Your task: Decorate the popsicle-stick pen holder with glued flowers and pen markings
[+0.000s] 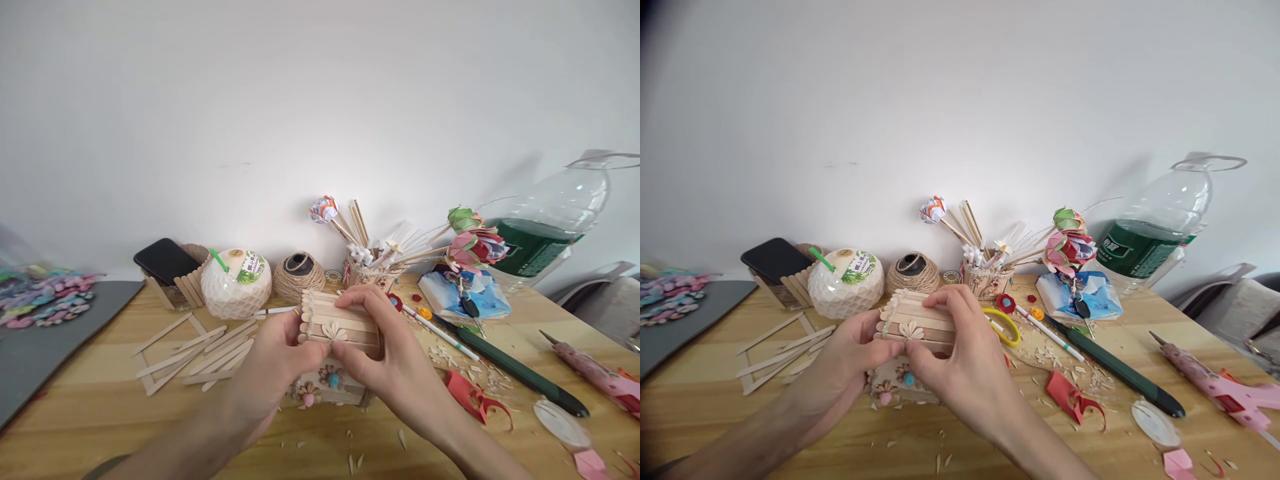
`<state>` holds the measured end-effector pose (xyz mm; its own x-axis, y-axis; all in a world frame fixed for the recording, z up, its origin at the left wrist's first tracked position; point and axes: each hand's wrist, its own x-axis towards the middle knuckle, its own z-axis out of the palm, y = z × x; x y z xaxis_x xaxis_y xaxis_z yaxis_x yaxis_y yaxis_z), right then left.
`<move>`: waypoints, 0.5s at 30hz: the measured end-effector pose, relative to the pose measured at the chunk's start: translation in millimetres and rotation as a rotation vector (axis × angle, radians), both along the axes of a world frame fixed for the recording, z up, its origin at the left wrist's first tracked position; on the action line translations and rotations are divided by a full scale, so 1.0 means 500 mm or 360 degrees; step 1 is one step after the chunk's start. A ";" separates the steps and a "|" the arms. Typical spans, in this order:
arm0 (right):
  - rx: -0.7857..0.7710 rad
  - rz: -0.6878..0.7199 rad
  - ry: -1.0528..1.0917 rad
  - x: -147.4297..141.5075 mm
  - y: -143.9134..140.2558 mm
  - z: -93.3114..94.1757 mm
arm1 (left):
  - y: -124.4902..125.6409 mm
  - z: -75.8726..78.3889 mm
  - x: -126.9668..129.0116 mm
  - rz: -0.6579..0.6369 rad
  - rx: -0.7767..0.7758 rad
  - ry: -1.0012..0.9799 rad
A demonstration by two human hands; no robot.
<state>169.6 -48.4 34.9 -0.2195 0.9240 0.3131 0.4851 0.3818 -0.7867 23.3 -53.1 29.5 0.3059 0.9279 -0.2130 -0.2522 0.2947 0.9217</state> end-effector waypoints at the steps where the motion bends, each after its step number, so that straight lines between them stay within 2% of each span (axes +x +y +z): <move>1: -0.0003 0.0003 0.0007 0.000 0.000 -0.001 | 0.001 0.000 0.000 -0.0002 -0.0002 0.0005; 15: -0.0009 0.0019 0.0078 -0.001 0.004 0.001 | 0.003 -0.002 -0.001 -0.0041 0.0074 0.0007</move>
